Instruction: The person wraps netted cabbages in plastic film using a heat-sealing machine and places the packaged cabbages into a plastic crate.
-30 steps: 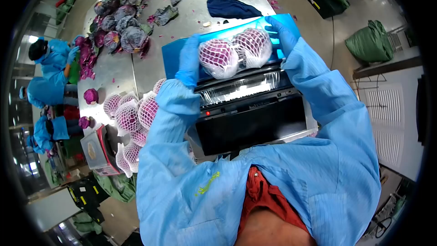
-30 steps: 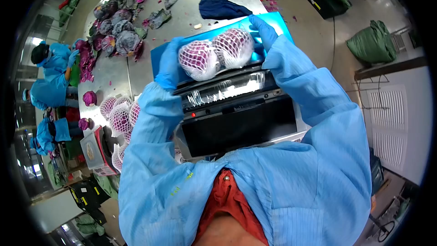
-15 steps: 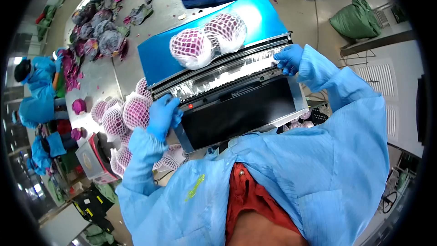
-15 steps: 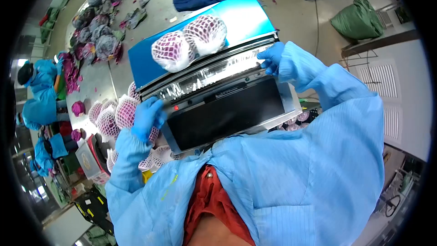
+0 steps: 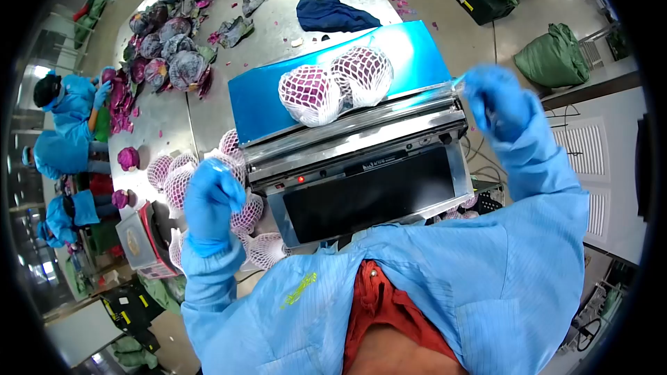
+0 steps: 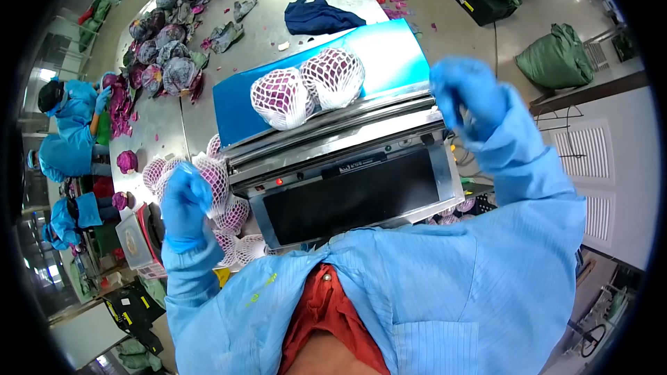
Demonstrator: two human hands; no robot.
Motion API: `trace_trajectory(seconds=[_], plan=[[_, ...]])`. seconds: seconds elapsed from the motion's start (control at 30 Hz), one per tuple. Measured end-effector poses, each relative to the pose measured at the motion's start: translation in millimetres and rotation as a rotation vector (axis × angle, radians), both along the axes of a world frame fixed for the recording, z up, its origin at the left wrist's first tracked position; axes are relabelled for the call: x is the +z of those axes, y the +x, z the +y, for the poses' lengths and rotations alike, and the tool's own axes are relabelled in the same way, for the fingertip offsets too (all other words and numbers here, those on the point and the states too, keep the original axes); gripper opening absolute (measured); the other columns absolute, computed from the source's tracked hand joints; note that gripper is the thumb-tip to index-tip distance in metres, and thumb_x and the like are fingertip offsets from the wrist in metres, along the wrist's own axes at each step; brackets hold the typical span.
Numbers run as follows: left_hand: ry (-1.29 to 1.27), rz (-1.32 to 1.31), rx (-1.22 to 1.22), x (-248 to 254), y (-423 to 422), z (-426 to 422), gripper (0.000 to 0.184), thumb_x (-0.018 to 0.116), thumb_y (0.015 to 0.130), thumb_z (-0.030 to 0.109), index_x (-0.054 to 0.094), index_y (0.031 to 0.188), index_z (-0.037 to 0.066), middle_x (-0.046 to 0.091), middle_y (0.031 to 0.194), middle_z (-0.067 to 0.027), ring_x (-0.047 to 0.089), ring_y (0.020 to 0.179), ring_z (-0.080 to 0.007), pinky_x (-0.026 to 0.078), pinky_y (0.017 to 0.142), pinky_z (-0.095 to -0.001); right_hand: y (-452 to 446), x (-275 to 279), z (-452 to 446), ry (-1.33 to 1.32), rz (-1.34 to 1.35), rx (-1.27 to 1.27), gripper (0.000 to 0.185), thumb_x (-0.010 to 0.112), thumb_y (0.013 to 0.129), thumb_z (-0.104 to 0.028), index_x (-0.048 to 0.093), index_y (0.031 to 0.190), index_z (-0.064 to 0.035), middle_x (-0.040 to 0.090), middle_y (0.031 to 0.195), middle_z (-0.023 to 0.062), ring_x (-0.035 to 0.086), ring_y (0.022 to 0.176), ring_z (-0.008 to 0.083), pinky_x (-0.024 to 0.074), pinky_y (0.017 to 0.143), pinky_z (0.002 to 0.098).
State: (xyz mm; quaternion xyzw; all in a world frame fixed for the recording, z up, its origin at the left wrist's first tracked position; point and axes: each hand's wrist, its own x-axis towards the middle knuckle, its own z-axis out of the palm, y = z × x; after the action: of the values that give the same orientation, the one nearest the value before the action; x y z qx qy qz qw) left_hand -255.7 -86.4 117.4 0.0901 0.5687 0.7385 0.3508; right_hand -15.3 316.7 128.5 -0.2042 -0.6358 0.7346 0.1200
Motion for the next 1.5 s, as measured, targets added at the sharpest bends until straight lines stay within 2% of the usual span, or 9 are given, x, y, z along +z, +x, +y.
trace_trajectory(seconds=[0.13,0.27,0.37,0.67,0.77,0.97,1.37,1.43,1.5], plan=[[-0.164,0.592,-0.004,-1.1,-27.2,68.9,0.044,0.058,0.086,0.014,0.048,0.127,-0.001,0.055,0.123,-0.0134,0.049,0.121,-0.0241,0.035,0.105,-0.0364,-75.9,-12.5,21.8,0.366,0.091,0.069,0.035,0.061,0.089,-0.022,0.054,0.115,0.0006,0.06,0.103,0.0095,0.058,0.098,0.0189,0.0435,0.09,0.0317],[-0.405,1.351,-0.323,-72.6,-73.2,109.8,0.106,0.087,0.057,0.034,0.031,0.141,0.0,0.038,0.139,-0.0215,0.032,0.133,-0.0361,0.028,0.11,-0.0406,-124.4,-68.1,14.5,0.736,-0.12,0.462,0.114,0.089,0.061,-0.028,0.019,0.148,-0.0065,0.04,0.142,0.0177,0.036,0.133,0.0294,0.0318,0.109,0.0365],[-0.083,0.667,-0.348,-110.8,-73.2,135.9,0.092,0.086,0.061,0.02,0.038,0.137,-0.002,0.051,0.13,-0.0144,0.05,0.118,-0.0262,0.041,0.101,-0.0356,-144.7,-110.7,5.8,0.908,0.051,0.328,0.132,0.093,0.048,-0.025,0.011,0.149,-0.0041,0.04,0.14,0.0219,0.041,0.129,0.0307,0.0342,0.108,0.0373],[-0.35,-0.183,-0.274,-44.4,-5.2,88.2,0.041,0.065,0.085,0.039,0.064,0.103,0.003,0.064,0.084,-0.0019,0.057,0.067,-0.0096,0.043,0.056,-0.0245,-92.3,-59.5,-40.8,0.195,-0.462,0.26,0.075,0.08,0.07,-0.041,0.054,0.122,0.007,0.063,0.11,0.0183,0.063,0.098,0.0258,0.0488,0.087,0.0348],[-0.482,-0.475,-0.474,-95.4,32.6,37.0,0.064,0.055,0.092,0.047,0.046,0.133,0.0,0.059,0.124,-0.0107,0.059,0.11,-0.0218,0.049,0.093,-0.0346,-41.8,-55.5,-87.4,-0.154,-0.492,0.357,0.074,0.069,0.077,-0.052,0.055,0.121,0.0071,0.064,0.111,0.0195,0.064,0.097,0.0256,0.0492,0.089,0.0355],[-0.564,-0.806,-0.424,-155.1,74.7,-4.1,0.058,0.063,0.088,0.044,0.054,0.122,-0.002,0.064,0.108,-0.0097,0.063,0.09,-0.0157,0.051,0.08,-0.0289,16.1,-97.6,-116.0,-0.276,-0.731,0.335,0.062,0.061,0.087,-0.045,0.052,0.126,0.0022,0.063,0.11,0.0138,0.061,0.101,0.0211,0.0482,0.089,0.0312],[-0.55,1.088,-0.602,-128.7,114.3,-52.6,0.033,0.071,0.07,0.007,0.066,0.102,0.009,0.059,0.108,-0.009,0.055,0.098,-0.0294,0.046,0.083,-0.0402,96.3,-152.3,-92.9,1.315,-0.07,0.465,0.048,0.075,0.071,-0.01,0.062,0.117,-0.0104,0.058,0.122,0.0129,0.053,0.11,0.0352,0.0476,0.09,0.0453],[-0.517,1.178,-0.489,-127.1,115.7,-54.5,0.024,0.07,0.071,0.009,0.068,0.095,0.009,0.062,0.102,-0.0068,0.056,0.093,-0.0285,0.046,0.08,-0.0399,103.1,-166.8,-90.7,1.281,0.161,0.4,0.034,0.068,0.077,-0.003,0.064,0.11,-0.0059,0.061,0.117,0.0129,0.053,0.109,0.0324,0.0474,0.09,0.0424],[-0.469,1.195,-0.399,-120.1,121.4,-58.1,0.015,0.068,0.074,0.011,0.068,0.089,0.009,0.063,0.096,-0.0049,0.056,0.088,-0.0264,0.045,0.076,-0.0374,120.9,-157.6,-100.6,0.245,-0.051,0.2,0.023,0.064,0.081,-0.003,0.064,0.104,-0.0028,0.062,0.113,0.0126,0.055,0.106,0.0284,0.0473,0.09,0.0385]])
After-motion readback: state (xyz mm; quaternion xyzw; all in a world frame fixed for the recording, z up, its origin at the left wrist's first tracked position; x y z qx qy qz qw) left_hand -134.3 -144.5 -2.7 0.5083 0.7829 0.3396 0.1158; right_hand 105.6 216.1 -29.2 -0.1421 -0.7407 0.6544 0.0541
